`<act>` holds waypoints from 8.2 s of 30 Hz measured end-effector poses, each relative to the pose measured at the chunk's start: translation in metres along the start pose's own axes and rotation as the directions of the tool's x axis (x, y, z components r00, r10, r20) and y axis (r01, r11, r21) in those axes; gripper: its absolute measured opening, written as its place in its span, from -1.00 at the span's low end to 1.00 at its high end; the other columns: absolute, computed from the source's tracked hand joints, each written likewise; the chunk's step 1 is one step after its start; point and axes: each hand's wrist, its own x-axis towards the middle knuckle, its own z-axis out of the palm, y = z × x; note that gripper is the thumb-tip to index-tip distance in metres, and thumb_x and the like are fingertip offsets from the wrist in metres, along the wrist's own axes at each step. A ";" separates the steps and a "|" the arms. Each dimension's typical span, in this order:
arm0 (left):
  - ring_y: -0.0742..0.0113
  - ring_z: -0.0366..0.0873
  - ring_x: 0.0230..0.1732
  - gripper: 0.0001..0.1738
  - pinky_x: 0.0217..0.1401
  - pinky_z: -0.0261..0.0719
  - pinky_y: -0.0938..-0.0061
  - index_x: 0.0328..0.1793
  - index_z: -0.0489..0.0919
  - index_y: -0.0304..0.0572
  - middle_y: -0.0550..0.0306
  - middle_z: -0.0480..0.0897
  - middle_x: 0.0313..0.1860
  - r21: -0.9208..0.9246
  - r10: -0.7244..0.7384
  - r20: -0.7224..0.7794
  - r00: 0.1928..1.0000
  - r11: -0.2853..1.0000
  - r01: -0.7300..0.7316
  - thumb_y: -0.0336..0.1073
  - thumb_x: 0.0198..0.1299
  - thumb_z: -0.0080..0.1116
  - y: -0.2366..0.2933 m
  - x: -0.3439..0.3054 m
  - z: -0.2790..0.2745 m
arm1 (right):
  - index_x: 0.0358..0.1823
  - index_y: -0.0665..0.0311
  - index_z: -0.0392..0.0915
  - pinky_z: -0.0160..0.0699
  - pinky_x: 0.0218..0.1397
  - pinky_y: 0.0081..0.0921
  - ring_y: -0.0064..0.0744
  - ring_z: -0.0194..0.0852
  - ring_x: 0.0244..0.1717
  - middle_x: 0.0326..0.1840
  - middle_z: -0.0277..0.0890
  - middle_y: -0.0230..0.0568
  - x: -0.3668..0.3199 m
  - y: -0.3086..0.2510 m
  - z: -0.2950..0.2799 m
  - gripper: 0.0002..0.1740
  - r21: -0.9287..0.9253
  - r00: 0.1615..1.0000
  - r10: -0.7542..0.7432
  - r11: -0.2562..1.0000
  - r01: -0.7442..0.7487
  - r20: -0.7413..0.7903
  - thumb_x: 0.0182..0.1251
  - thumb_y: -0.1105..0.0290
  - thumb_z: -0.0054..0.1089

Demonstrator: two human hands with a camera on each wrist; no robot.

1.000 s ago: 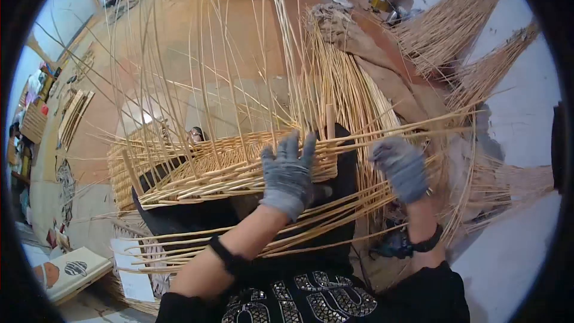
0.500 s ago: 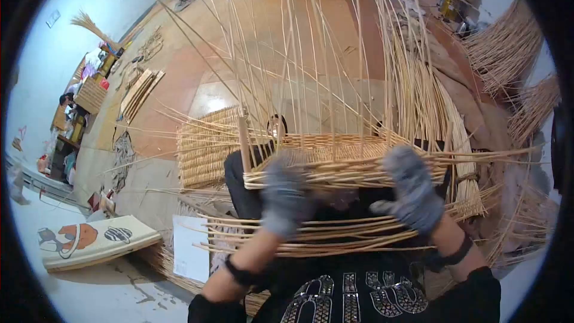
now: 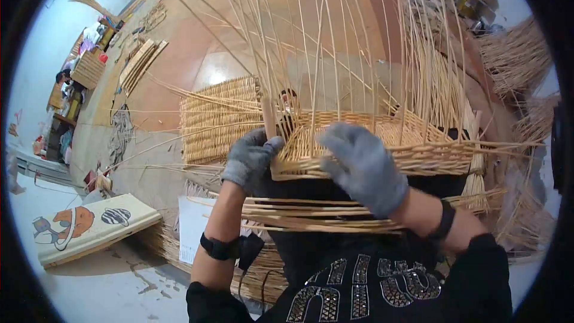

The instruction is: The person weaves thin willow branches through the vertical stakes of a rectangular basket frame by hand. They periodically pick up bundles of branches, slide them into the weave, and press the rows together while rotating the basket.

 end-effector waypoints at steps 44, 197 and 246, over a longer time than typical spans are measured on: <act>0.10 0.60 -0.32 -0.46 -0.19 0.50 0.32 -0.30 0.60 -0.22 -0.06 0.64 -0.39 0.271 -0.037 0.103 0.994 0.963 0.008 0.13 -0.16 0.34 0.008 -0.005 0.060 | -0.04 0.33 0.30 0.58 -0.39 -0.45 -0.45 0.48 -0.37 -0.45 0.35 -0.28 -0.038 0.044 -0.005 -0.78 0.964 0.779 0.607 0.267 -0.016 -0.155 0.29 0.52 -0.08; 0.39 0.48 -0.62 -0.81 -0.63 0.40 0.48 -0.14 0.40 -0.25 0.07 0.51 -0.53 0.064 0.093 0.681 0.727 0.981 -0.185 -0.48 0.09 -0.02 0.005 0.021 0.014 | -0.32 0.42 0.55 0.53 -0.20 -0.50 -0.42 0.54 -0.35 -0.39 0.56 -0.15 0.064 -0.074 -0.058 -0.79 0.324 0.852 0.379 0.805 -0.496 0.362 0.21 0.36 0.15; 0.49 0.24 -0.72 -0.54 -0.69 0.18 0.62 -0.32 0.39 -0.04 0.33 0.35 -0.67 -0.725 0.035 0.567 0.823 0.495 0.479 0.21 0.17 -0.01 0.014 0.008 0.041 | -0.05 0.24 0.33 0.21 -0.90 -0.70 -0.54 0.38 -0.72 -0.32 0.54 -0.07 -0.034 -0.013 0.014 -0.64 0.850 0.536 0.708 -0.177 -0.496 0.460 0.35 0.10 -0.05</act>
